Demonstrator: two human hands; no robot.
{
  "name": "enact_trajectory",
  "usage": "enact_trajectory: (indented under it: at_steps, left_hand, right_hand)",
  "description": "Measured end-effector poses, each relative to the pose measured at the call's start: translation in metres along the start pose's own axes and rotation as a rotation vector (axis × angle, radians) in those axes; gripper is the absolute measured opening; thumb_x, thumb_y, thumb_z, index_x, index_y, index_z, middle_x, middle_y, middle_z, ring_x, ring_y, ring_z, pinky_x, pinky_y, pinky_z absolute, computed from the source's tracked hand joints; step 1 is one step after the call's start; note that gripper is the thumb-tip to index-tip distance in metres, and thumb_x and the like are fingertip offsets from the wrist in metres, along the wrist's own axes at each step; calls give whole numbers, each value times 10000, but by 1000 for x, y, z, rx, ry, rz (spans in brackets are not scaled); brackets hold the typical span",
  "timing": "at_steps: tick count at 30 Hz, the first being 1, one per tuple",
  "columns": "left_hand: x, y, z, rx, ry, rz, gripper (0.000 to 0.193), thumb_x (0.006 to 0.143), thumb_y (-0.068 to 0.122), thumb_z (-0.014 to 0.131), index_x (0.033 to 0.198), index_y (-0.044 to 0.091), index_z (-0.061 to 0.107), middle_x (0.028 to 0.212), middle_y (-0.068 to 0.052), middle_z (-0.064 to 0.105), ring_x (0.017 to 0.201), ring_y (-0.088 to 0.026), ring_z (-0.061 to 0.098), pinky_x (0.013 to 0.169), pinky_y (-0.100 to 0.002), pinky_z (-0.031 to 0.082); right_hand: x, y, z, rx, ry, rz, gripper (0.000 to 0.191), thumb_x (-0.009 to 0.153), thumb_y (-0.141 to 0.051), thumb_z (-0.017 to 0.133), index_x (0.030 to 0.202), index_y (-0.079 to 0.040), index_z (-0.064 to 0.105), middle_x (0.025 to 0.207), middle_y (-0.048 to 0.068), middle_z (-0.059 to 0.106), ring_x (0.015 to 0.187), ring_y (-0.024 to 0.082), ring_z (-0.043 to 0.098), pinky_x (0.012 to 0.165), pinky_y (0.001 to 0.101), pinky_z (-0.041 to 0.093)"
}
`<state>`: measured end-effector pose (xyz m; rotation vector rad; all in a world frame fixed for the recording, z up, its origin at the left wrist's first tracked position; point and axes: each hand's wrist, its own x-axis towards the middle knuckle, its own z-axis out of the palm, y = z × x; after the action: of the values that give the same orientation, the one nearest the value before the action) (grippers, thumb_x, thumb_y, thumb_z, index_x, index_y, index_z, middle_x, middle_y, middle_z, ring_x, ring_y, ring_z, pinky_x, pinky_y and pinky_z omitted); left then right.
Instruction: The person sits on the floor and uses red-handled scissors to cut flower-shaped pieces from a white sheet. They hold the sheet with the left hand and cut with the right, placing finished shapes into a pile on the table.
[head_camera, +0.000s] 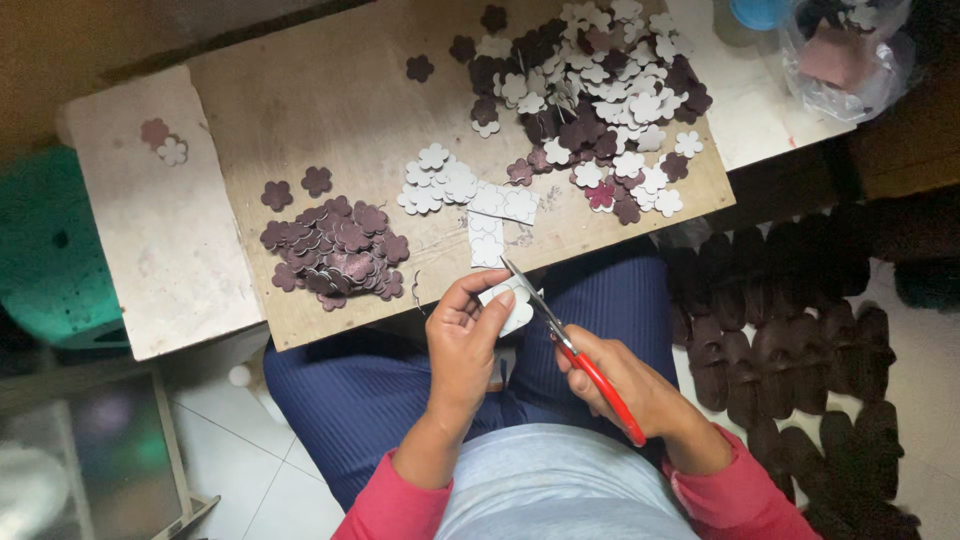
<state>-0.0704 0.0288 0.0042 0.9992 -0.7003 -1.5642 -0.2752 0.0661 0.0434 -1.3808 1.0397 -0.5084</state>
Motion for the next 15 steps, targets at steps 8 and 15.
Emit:
enact_trajectory:
  at_steps: [8,15]
  left_hand:
    - [-4,-2,21,-166,47,69,407,939,-75,656,1319,-45,512,1168,-141,650,1047,-148,663,922,-278,566]
    - [-4,-6,18,-150,7,36,382,934,-113,661,1292,-63,535,1147,-152,648,1036,-142,654,918,-259,549]
  right_hand:
    - [3,-3,8,-34,90,-17,649,943,-704,459,961,-57,509,641,8,501,470,95,533,430,269,462]
    - [6,-2,9,-102,97,-68,598,1000,-605,466,1130,-23,508,710,37,485,609,145,477,569,304,448]
